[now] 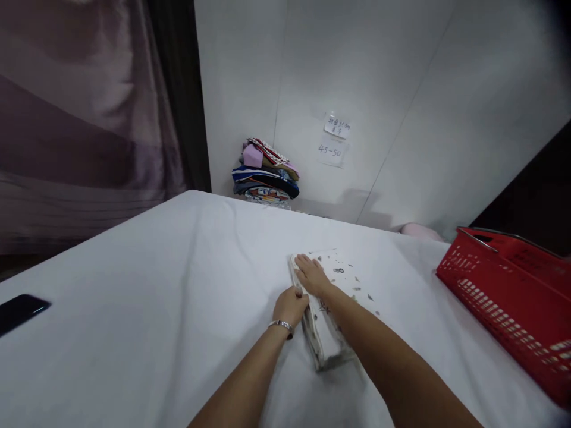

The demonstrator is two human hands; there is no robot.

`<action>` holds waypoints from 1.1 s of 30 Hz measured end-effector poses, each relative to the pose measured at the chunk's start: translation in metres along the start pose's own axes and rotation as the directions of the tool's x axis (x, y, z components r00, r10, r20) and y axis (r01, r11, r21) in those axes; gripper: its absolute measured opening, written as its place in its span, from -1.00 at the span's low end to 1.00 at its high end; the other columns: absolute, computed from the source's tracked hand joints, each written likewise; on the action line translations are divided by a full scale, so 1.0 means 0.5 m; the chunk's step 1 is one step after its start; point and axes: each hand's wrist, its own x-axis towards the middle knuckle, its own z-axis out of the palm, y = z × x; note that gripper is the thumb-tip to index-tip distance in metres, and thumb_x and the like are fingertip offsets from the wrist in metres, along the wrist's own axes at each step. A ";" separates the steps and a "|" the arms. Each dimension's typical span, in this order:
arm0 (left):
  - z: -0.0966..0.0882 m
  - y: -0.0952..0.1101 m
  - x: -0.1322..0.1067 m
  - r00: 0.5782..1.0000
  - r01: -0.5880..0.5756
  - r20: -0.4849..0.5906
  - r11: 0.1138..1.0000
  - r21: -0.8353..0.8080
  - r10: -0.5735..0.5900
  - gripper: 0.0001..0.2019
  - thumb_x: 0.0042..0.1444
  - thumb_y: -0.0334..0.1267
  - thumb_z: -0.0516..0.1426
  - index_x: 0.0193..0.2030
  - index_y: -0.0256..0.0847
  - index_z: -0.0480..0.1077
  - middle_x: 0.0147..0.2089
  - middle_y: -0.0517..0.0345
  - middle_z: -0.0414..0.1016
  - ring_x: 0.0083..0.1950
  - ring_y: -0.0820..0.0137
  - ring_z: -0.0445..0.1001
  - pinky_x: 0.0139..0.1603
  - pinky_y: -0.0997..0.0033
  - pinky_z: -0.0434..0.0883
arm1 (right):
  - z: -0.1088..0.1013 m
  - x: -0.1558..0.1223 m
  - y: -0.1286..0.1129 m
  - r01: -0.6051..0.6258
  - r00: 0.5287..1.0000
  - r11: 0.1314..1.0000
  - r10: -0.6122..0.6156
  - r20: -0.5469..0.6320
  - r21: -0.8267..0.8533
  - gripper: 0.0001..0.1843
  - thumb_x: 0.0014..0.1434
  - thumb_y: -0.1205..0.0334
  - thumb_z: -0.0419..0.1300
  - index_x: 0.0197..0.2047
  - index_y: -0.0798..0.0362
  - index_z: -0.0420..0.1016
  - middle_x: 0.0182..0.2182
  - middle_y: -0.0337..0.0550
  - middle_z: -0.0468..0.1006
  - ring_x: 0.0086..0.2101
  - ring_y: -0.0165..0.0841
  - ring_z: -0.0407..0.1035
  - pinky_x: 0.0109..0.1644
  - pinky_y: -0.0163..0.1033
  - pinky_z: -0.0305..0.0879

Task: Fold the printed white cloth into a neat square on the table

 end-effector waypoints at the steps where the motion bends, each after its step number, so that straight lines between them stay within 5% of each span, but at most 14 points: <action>1: -0.001 0.000 0.000 1.000 0.002 0.005 1.000 0.004 -0.002 -0.87 -0.03 -0.21 0.06 -0.46 -0.19 0.37 -0.39 0.14 0.50 -0.32 0.39 0.43 -0.39 0.48 0.20 | -0.003 0.000 -0.001 -0.001 1.000 1.000 0.001 0.005 0.013 -0.49 0.27 0.14 -0.17 0.26 0.05 0.05 0.27 -0.07 0.01 0.25 -0.27 -0.19 0.26 0.04 -0.30; 6: -0.006 0.000 0.003 1.000 -0.007 0.017 1.000 0.006 0.007 -0.86 -0.03 -0.21 0.06 -0.44 -0.20 0.38 -0.36 0.12 0.52 -0.28 0.36 0.45 -0.36 0.48 0.24 | -0.030 -0.027 0.014 -0.023 1.000 0.992 0.023 0.001 0.121 -0.52 0.25 0.15 -0.12 0.22 0.04 0.14 0.26 -0.05 0.05 0.24 -0.24 -0.16 0.25 0.04 -0.21; 11: -0.006 -0.003 0.008 0.999 0.014 0.049 1.000 -0.018 -0.013 -0.86 -0.04 -0.21 0.06 -0.42 -0.20 0.39 -0.35 0.12 0.53 -0.28 0.36 0.47 -0.36 0.49 0.28 | -0.072 -0.167 0.101 -0.222 0.960 0.967 0.239 -0.146 0.124 -0.51 0.13 0.19 0.06 0.15 0.05 0.26 0.20 -0.02 0.17 0.20 -0.20 -0.03 0.24 -0.01 -0.13; 13: -0.006 -0.003 0.010 0.999 0.020 0.049 1.000 -0.020 -0.019 -0.86 -0.05 -0.21 0.06 -0.42 -0.20 0.39 -0.35 0.11 0.53 -0.28 0.35 0.48 -0.36 0.48 0.28 | -0.087 -0.244 0.145 -0.339 0.908 0.921 0.374 -0.188 0.193 -0.50 0.09 0.17 0.10 0.12 0.02 0.30 0.14 -0.05 0.28 0.14 -0.19 0.10 0.20 -0.06 -0.03; 15: -0.006 -0.003 0.010 0.999 0.021 0.047 0.999 -0.026 -0.020 -0.87 -0.05 -0.21 0.06 -0.43 -0.20 0.38 -0.36 0.12 0.53 -0.30 0.35 0.48 -0.37 0.48 0.29 | -0.096 -0.315 0.177 -0.501 0.806 0.802 0.569 -0.162 0.324 -0.44 0.06 0.06 0.12 0.13 0.05 0.29 0.06 -0.03 0.37 0.03 -0.17 0.24 0.11 -0.08 0.12; 19: -0.009 0.002 0.006 0.998 0.031 0.059 0.997 -0.066 -0.027 -0.87 -0.03 -0.20 0.06 -0.45 -0.19 0.36 -0.43 0.16 0.51 -0.42 0.40 0.46 -0.42 0.49 0.30 | -0.100 -0.405 0.184 -0.574 0.694 0.612 0.716 -0.073 0.545 -0.32 0.00 -0.12 0.15 0.12 0.12 0.31 -0.24 -0.08 0.51 -0.23 -0.23 0.40 -0.13 -0.17 0.28; 25: -0.028 0.005 0.003 0.986 0.145 0.108 0.977 -0.157 -0.129 -0.76 -0.01 -0.10 0.08 -0.28 -0.21 0.33 -0.31 0.12 0.52 -0.44 0.43 0.47 -0.48 0.51 0.31 | -0.108 -0.431 0.147 -0.561 0.644 0.401 0.761 0.076 0.724 -0.14 -0.05 -0.20 0.18 0.22 0.11 0.14 -0.29 -0.07 0.44 -0.35 -0.29 0.39 -0.40 -0.28 0.29; 30: -0.060 0.028 0.073 0.988 0.032 -0.151 0.998 0.061 -0.022 -0.55 0.04 0.02 0.03 -0.02 -0.23 0.28 -0.01 -0.03 0.42 -0.05 0.29 0.43 -0.13 0.43 0.31 | -0.104 -0.432 0.157 -0.550 0.674 0.409 0.733 0.097 0.728 -0.14 -0.10 -0.11 0.25 0.22 0.04 0.14 -0.08 0.04 0.37 -0.18 -0.23 0.37 -0.28 -0.26 0.33; 33: -0.067 0.059 0.142 0.988 -0.062 -0.129 0.977 0.205 0.090 -0.52 0.09 0.00 -0.01 0.08 -0.22 0.23 0.19 -0.04 0.25 0.15 0.30 0.29 0.03 0.45 0.22 | -0.092 -0.432 0.162 -0.531 0.676 0.415 0.734 0.074 0.739 -0.16 -0.13 -0.02 0.29 0.21 0.05 0.17 -0.08 0.02 0.39 -0.12 -0.24 0.36 -0.15 -0.25 0.30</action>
